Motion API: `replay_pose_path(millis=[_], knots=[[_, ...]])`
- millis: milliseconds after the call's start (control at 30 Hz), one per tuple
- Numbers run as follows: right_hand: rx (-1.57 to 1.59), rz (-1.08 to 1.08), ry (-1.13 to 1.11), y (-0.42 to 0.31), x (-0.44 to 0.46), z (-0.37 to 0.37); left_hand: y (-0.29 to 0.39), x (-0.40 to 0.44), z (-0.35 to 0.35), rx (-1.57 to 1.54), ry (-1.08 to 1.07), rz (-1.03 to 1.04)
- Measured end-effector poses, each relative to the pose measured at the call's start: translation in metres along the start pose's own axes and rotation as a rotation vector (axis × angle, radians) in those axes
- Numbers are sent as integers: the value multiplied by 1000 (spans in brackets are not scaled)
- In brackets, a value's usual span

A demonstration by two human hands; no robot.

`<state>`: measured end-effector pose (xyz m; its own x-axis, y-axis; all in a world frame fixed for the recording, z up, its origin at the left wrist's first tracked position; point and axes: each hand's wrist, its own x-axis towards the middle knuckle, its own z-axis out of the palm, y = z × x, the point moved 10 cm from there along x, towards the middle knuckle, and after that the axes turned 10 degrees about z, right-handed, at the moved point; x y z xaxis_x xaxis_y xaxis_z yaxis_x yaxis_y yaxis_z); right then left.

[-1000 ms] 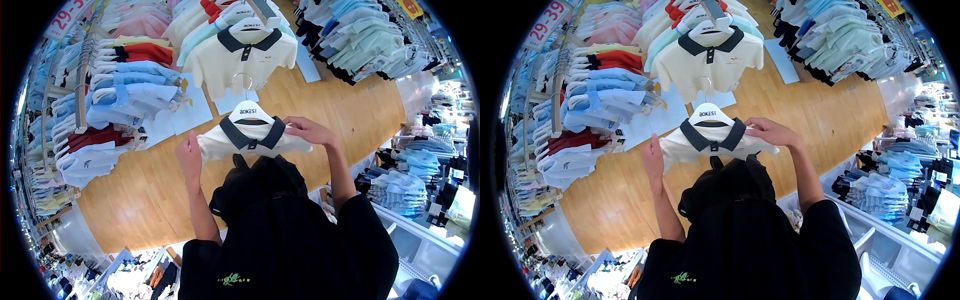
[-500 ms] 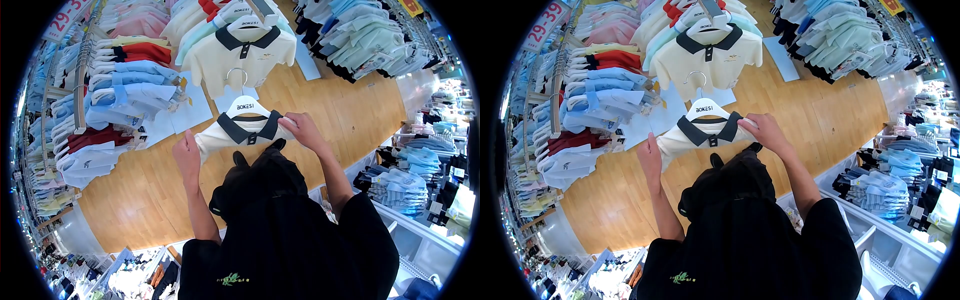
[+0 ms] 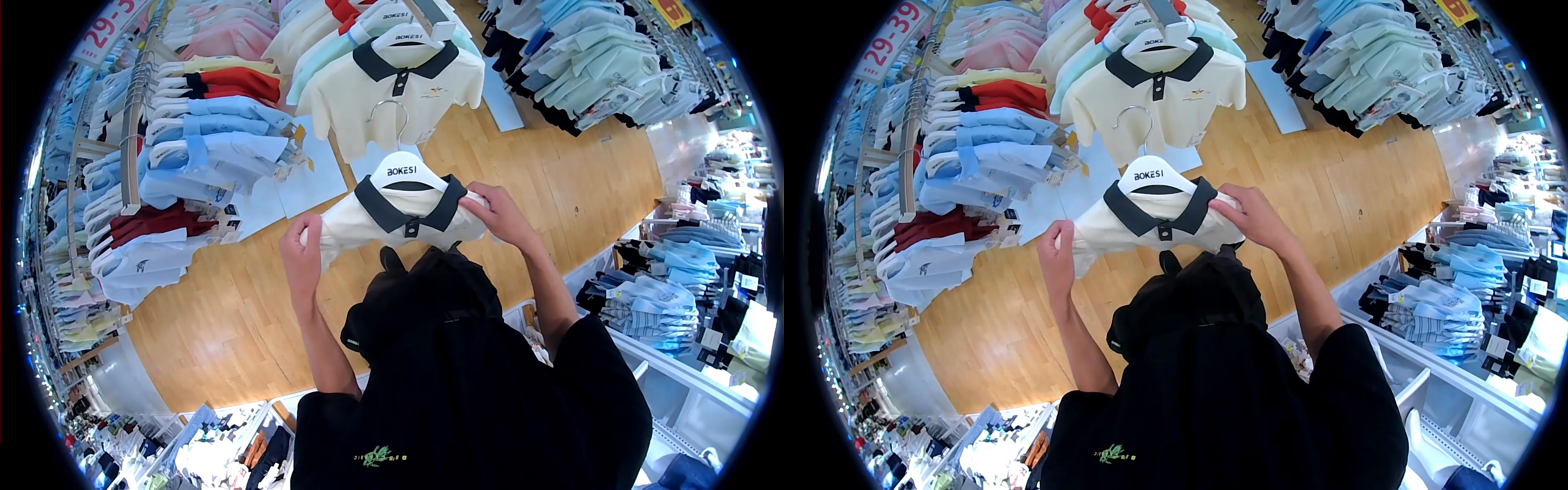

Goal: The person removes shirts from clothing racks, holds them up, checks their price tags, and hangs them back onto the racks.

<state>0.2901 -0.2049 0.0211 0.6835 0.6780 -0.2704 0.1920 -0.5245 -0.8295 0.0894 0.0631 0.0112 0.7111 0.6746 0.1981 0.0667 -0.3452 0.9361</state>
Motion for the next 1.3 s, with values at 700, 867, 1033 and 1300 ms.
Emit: replay_pose_path(millis=[700, 867, 1033, 1300], knots=[[-136, 186, 76, 17, 5, 1, 36, -10, 19, 71, -108, 34], [-214, 231, 205, 5, 1, -7, 46, -13, 22, 86, -114, 94], [-257, 273, 231, 9, -3, -9, 55, -15, 23, 83, -97, 146], [-163, 215, 178, 12, -8, -4, 47, -19, 31, 62, -121, 132]])
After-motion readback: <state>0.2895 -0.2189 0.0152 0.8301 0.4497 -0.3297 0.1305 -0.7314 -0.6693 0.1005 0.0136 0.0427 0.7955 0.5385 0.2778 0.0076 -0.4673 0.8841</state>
